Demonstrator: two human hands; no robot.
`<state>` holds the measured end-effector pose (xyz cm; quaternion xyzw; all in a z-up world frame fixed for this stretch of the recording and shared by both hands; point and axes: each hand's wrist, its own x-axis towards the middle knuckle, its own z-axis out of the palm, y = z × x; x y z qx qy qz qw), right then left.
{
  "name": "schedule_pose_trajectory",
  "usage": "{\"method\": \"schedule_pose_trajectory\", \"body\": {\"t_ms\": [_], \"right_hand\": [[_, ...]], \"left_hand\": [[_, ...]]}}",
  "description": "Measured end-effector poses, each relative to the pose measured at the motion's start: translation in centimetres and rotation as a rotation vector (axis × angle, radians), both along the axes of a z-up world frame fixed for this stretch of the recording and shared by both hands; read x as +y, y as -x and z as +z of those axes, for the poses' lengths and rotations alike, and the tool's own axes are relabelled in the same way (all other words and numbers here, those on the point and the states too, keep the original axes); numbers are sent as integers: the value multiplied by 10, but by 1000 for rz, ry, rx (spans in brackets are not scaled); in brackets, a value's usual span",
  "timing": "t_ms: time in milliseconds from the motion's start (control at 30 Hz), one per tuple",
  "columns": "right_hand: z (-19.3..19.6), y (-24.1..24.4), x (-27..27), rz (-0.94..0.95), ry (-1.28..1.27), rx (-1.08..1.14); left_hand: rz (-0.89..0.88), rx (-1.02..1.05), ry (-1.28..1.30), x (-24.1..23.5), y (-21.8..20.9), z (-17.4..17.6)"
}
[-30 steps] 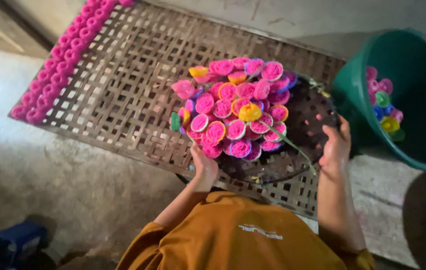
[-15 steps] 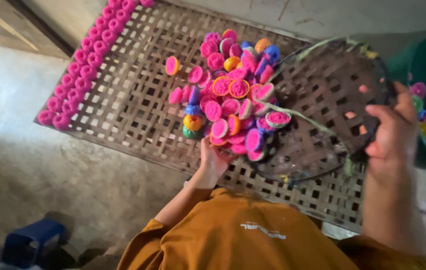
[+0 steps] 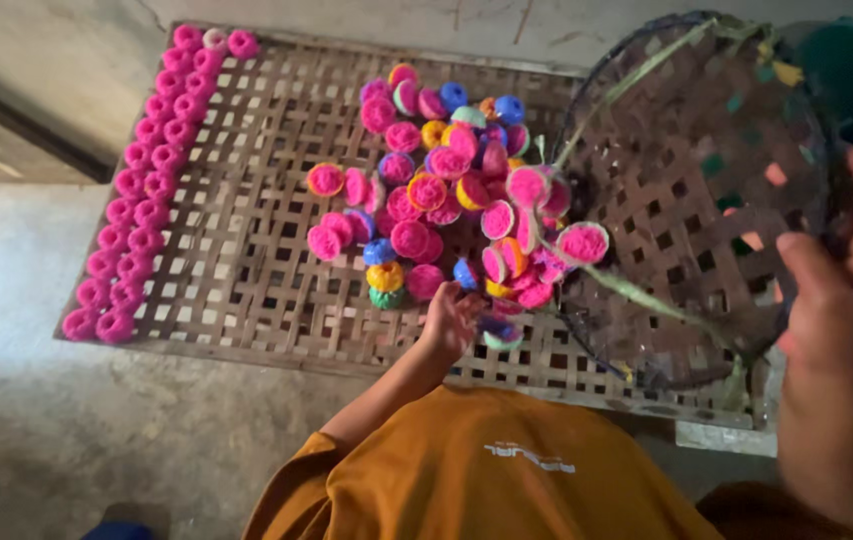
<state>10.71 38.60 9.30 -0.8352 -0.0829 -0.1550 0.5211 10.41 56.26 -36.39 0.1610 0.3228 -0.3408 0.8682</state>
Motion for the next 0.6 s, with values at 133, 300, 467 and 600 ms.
{"method": "schedule_pose_trajectory", "body": {"t_ms": [133, 300, 467, 600], "right_hand": [[5, 11, 4, -28, 60, -20], [19, 18, 22, -22, 191, -109], [33, 42, 20, -199, 1, -72], [30, 47, -12, -169, 182, -213]], "left_hand": [[-68, -62, -8, -19, -12, 4], [87, -126, 17, -21, -14, 13], [119, -176, 13, 0, -24, 42], [100, -166, -124, 23, -27, 74]]}}
